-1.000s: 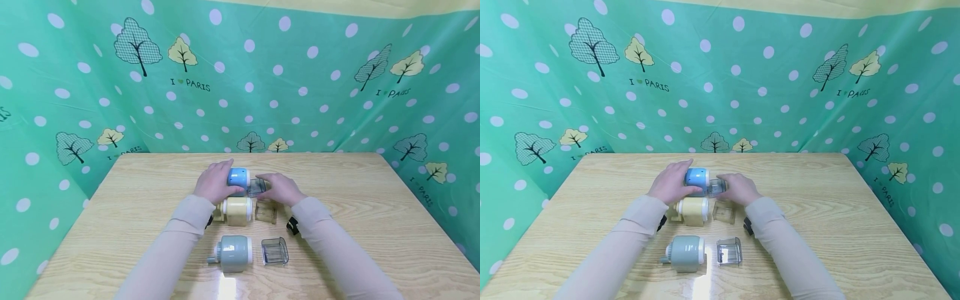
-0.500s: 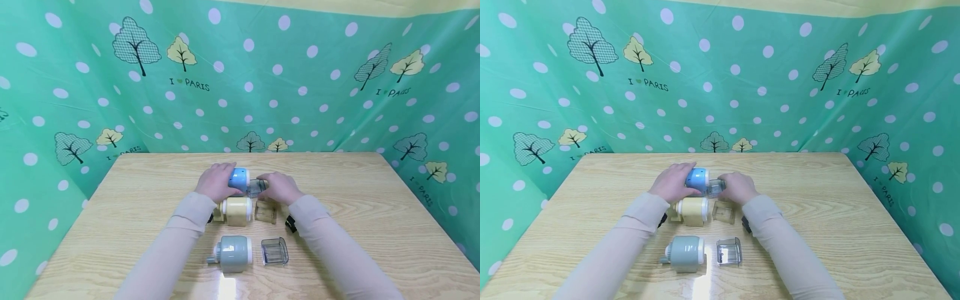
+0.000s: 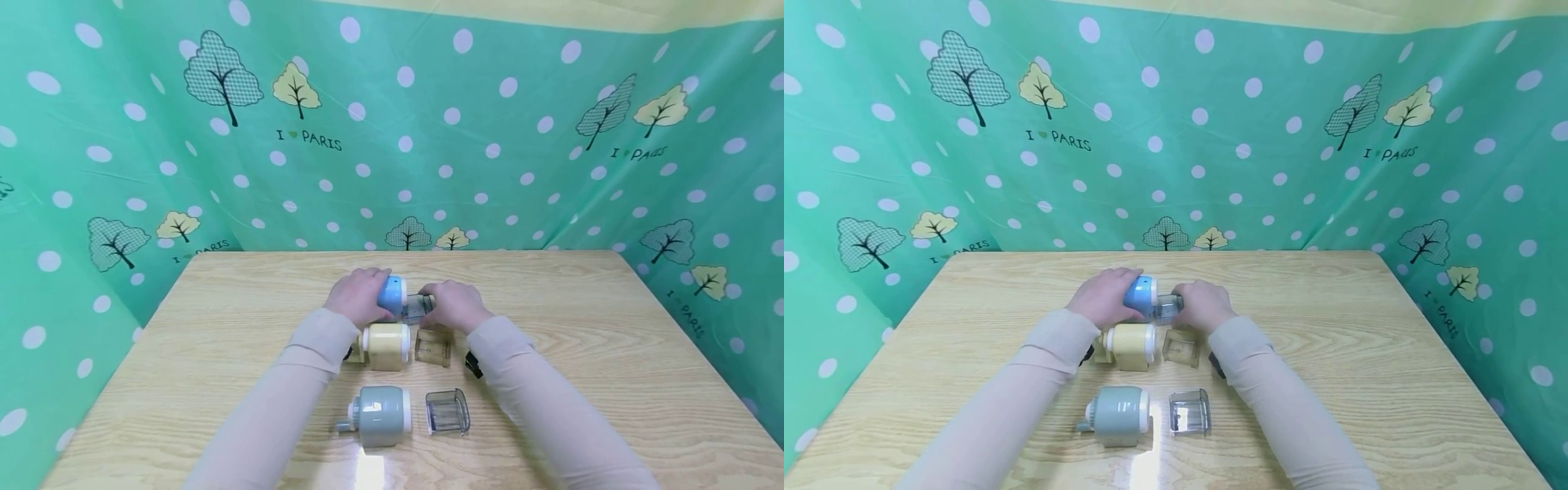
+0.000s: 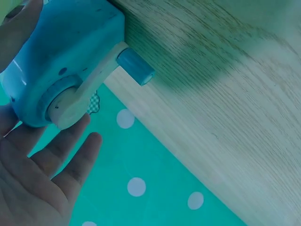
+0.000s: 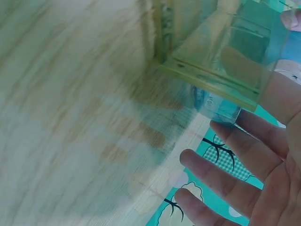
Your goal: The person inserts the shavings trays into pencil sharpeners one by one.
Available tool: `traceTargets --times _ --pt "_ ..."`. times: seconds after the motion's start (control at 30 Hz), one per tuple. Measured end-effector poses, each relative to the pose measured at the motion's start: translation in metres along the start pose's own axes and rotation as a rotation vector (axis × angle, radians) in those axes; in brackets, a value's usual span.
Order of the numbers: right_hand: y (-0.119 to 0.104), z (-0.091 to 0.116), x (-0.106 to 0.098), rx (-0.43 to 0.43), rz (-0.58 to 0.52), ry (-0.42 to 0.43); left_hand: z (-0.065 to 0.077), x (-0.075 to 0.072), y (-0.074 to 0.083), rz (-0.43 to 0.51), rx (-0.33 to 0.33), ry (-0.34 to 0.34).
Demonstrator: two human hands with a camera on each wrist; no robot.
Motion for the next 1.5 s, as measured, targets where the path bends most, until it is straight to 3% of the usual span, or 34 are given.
traceTargets --times 0.63,1.5 --pt "-0.004 -0.002 0.001 -0.015 0.036 -0.005 -0.019 0.014 -0.001 -0.014 -0.053 -0.076" --pt "-0.004 -0.005 0.002 -0.058 0.037 -0.016 -0.018 0.018 -0.002 0.009 -0.138 -0.088"
Point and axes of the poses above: each hand's wrist, its own z-axis away from the middle knuckle, its own x-axis out of the palm, y = z × x, the point moved 9 cm from there along -z, towards the middle knuckle, and after that the axes turned 11 degrees about -z, right-handed, at the moved point
